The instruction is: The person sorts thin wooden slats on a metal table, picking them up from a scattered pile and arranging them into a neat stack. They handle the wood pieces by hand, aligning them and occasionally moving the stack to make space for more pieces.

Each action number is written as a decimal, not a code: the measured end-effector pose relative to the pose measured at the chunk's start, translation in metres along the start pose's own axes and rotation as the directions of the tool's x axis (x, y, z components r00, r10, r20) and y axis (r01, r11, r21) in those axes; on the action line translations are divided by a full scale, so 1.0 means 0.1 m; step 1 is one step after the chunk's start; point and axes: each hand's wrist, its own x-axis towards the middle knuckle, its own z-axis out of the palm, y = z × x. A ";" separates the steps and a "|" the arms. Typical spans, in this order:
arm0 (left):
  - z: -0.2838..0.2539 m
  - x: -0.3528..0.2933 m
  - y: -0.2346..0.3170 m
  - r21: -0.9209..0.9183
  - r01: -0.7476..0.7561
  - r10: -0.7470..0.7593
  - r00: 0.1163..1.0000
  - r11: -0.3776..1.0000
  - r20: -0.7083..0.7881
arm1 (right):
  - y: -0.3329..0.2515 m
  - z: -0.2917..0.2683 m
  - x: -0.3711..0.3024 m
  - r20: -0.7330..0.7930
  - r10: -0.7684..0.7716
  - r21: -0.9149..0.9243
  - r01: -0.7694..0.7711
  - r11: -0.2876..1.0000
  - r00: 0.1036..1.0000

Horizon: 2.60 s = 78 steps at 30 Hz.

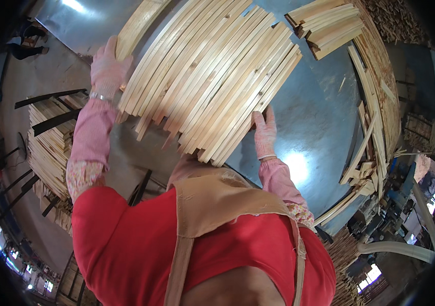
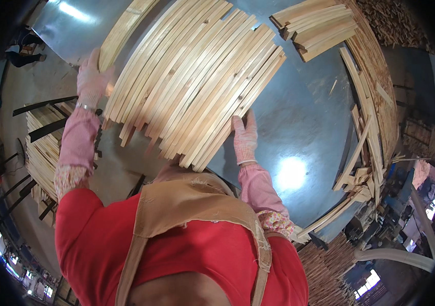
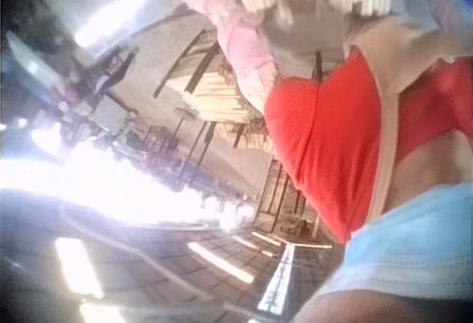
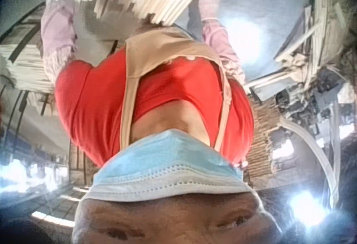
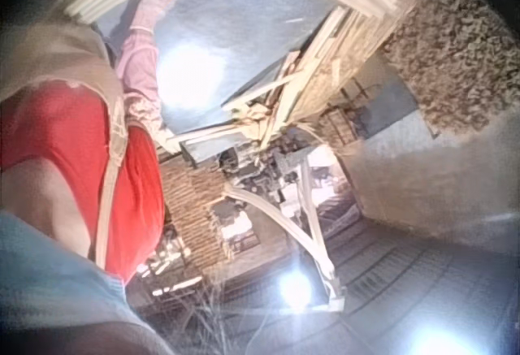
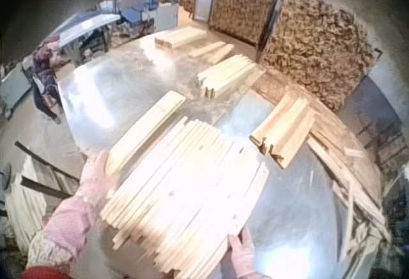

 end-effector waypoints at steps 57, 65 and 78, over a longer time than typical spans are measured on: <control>0.15 -0.58 1.93 -0.323 -0.362 0.353 0.931 0.874 -0.090 | -0.85 -0.49 0.81 0.472 0.161 -0.515 0.124 0.848 0.867; 0.66 0.52 4.79 -0.282 -0.611 0.640 0.769 0.740 0.013 | -1.14 -1.56 3.04 -0.200 -0.174 -0.753 -0.038 0.657 0.964; 1.27 1.90 5.84 -0.882 -0.061 0.689 0.650 0.466 0.319 | -1.08 -1.33 4.14 -0.155 -0.303 0.456 0.341 0.822 0.940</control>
